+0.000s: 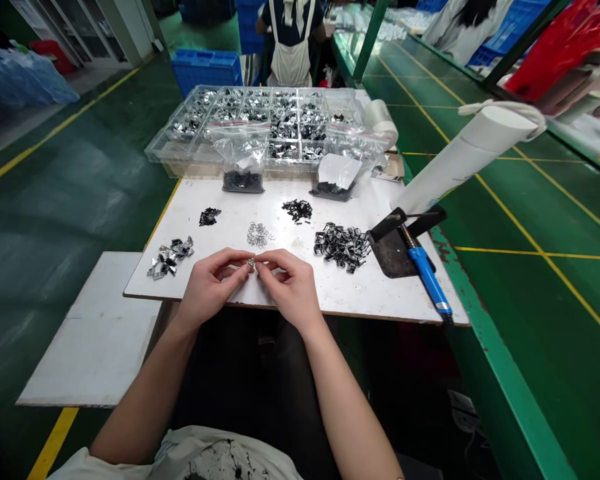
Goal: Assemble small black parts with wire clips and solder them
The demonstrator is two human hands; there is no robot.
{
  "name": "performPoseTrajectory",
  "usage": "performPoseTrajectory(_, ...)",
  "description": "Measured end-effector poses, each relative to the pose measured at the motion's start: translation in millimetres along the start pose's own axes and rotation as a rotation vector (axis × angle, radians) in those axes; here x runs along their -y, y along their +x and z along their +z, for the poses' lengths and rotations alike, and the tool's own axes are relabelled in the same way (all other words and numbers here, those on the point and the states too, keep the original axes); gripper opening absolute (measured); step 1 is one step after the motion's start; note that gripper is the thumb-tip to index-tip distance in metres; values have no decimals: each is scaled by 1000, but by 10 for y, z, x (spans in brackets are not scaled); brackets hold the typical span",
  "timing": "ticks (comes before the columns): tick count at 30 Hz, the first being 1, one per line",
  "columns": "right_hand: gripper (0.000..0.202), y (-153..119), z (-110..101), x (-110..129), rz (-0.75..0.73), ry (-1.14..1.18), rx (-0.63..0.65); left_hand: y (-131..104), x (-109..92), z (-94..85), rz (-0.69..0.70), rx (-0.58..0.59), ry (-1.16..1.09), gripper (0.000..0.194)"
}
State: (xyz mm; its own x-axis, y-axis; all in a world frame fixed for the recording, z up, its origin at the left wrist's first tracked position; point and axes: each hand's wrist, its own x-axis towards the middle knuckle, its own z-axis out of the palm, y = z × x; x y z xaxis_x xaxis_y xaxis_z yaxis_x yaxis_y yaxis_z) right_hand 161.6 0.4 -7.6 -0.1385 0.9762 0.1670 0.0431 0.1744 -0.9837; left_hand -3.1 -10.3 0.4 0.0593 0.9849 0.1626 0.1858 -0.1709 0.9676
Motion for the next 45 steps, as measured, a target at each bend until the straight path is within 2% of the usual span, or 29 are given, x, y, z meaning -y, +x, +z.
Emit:
performPoseTrajectory(6, 16, 9, -22, -5, 72, 30, -17, 3, -2, 0, -49, 49, -22, 20)
performPoseTrajectory(12, 19, 14, -16, 22, 71, 13, -30, -8, 17, 12, -173, -72, -157, 24)
performPoseTrajectory(15, 15, 13, -7, 17, 25, -12, -19, -8, 5, 4, -141, -71, -151, 20)
performPoseTrajectory(21, 12, -5, -4, -25, 22, -95, -21, 0, -21, 2, -56, -48, -72, 14)
performPoseTrajectory(27, 9, -23, -5, -49, -45, -176, -33, -22, -10, 7, -42, -69, -10, 10)
performPoseTrajectory(35, 8, -18, -18, -37, -61, -196, -16, -39, 5, 22, -94, -95, -76, 11)
performPoseTrajectory(45, 8, -29, -15, -3, -154, -241, -5, -57, -5, 33, -59, -89, -51, 6)
